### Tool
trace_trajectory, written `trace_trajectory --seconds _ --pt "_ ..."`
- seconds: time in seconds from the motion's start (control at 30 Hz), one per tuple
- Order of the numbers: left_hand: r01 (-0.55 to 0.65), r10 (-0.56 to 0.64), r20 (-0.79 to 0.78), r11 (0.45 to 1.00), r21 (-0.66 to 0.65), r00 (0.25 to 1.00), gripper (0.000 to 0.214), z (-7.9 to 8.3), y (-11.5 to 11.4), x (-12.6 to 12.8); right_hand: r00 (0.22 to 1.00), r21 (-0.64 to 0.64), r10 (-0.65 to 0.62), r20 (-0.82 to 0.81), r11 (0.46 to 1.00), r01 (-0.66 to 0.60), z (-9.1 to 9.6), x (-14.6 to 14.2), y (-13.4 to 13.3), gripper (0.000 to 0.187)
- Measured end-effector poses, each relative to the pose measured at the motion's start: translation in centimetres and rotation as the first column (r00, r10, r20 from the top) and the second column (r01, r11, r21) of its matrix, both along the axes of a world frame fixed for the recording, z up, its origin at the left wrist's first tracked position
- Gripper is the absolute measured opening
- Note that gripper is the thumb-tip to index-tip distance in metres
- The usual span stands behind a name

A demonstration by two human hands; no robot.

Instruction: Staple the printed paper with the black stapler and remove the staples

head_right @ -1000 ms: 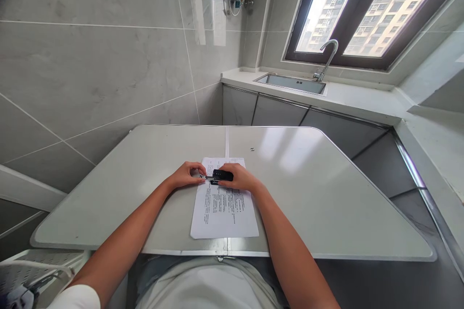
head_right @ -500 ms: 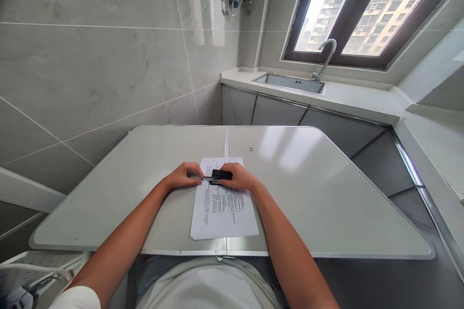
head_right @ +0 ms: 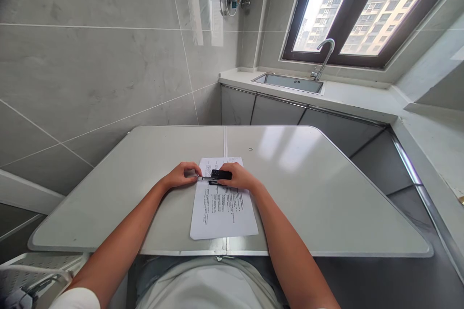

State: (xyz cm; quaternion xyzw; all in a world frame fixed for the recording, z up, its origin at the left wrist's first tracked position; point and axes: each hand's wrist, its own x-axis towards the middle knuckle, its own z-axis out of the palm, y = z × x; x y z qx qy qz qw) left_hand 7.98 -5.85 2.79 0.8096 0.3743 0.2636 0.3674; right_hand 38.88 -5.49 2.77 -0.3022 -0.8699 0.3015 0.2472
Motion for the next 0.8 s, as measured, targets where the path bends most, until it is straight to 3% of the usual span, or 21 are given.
trace_trajectory --seconds 0.53,0.8 --pt "-0.028 0.027 0.109 1.000 0.007 0.994 0.019 0.3 -0.7 1.5 0.991 0.008 0.009 -0.137 1.000 -0.008 0.6 -1.5 -1.0 0.036" --pt "-0.043 0.045 0.191 0.999 -0.016 0.980 0.020 0.8 -1.0 1.4 0.993 -0.004 0.015 -0.120 1.000 -0.015 0.4 -1.4 -1.0 0.036"
